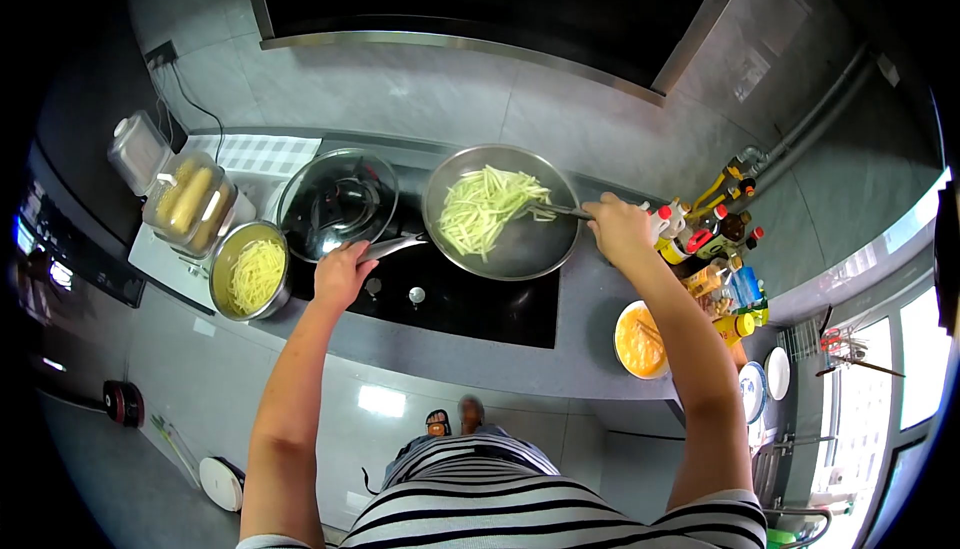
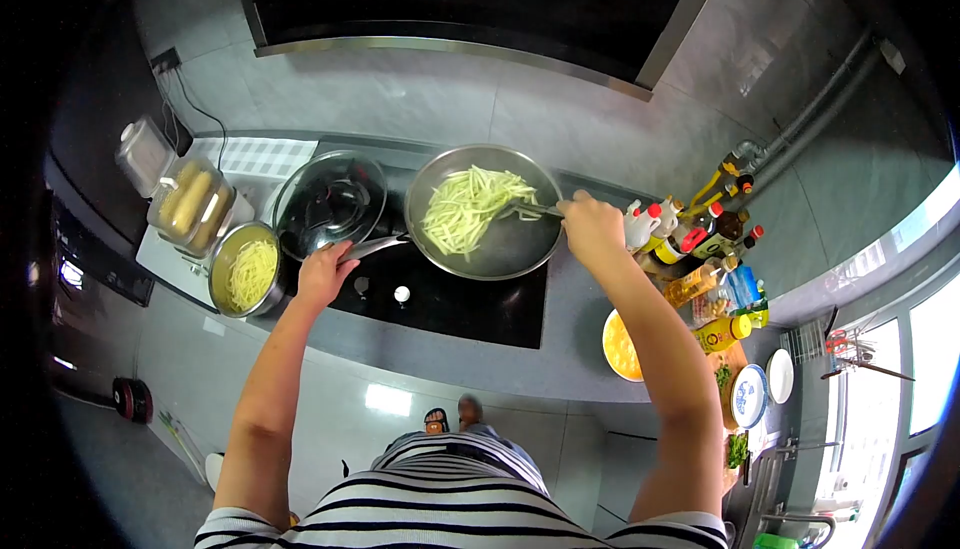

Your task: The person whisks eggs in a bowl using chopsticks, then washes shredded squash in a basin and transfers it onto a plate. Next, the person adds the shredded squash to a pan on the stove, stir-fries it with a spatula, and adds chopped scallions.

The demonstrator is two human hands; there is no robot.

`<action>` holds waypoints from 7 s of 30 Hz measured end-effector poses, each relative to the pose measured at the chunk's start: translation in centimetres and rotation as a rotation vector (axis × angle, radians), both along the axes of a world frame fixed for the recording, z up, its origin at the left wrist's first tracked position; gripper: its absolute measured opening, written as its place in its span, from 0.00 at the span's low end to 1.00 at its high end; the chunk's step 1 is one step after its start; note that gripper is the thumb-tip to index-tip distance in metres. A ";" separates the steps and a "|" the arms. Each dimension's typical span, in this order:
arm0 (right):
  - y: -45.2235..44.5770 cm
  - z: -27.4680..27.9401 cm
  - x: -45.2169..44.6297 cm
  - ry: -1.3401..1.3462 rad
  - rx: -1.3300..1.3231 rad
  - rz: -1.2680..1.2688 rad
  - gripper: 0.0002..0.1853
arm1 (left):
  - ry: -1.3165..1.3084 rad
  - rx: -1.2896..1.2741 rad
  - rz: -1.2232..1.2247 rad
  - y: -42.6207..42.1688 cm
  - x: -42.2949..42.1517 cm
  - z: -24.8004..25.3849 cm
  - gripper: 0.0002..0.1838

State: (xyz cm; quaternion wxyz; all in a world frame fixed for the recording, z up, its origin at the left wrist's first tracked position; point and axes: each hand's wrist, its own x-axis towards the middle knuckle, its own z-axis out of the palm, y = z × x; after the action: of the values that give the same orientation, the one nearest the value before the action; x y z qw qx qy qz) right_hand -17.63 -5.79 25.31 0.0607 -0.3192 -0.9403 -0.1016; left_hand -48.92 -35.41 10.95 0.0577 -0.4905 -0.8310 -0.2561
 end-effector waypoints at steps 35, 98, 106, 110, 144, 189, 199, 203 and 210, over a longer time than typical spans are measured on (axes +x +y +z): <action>8.4 -8.6 1.1 0.248 -0.509 0.155 0.16 | -0.009 -0.006 0.013 0.1 -0.1 -0.1 0.19; 0.4 -0.1 0.0 -0.002 -0.011 0.053 0.08 | -0.011 0.043 -0.013 0.1 -0.3 -0.5 0.19; 5.1 -1.6 -2.1 -0.298 -0.249 -0.331 0.17 | -0.009 0.042 -0.012 0.2 -0.3 -0.3 0.19; 7.8 -6.5 -1.3 -0.031 -0.738 -0.295 0.19 | -0.022 -0.003 0.000 0.3 -0.2 -0.3 0.19; 14.9 -3.0 0.7 -0.010 -0.302 -0.063 0.14 | -0.056 -0.007 0.004 0.3 0.0 0.2 0.20; -2.8 4.2 1.8 0.008 -0.037 0.089 0.16 | -0.037 0.011 -0.037 0.0 -0.5 -0.3 0.20; 0.6 0.1 -0.3 0.030 0.010 -0.081 0.08 | -0.030 -0.022 0.000 0.0 -0.1 0.6 0.21; 1.0 4.0 -0.7 -0.247 -0.024 -0.317 0.13 | 0.007 -0.085 -0.010 -0.3 -0.1 1.4 0.25; 7.5 -9.3 -1.0 0.069 -0.511 -0.211 0.19 | 0.035 -0.152 0.007 0.3 -0.7 0.4 0.27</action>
State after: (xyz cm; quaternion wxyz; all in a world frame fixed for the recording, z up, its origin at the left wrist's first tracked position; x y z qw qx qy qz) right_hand -18.67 1.73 16.05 -0.0005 -0.4237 -0.8943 0.1441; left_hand -49.59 -35.15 11.33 0.0358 -0.4949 -0.8486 -0.1835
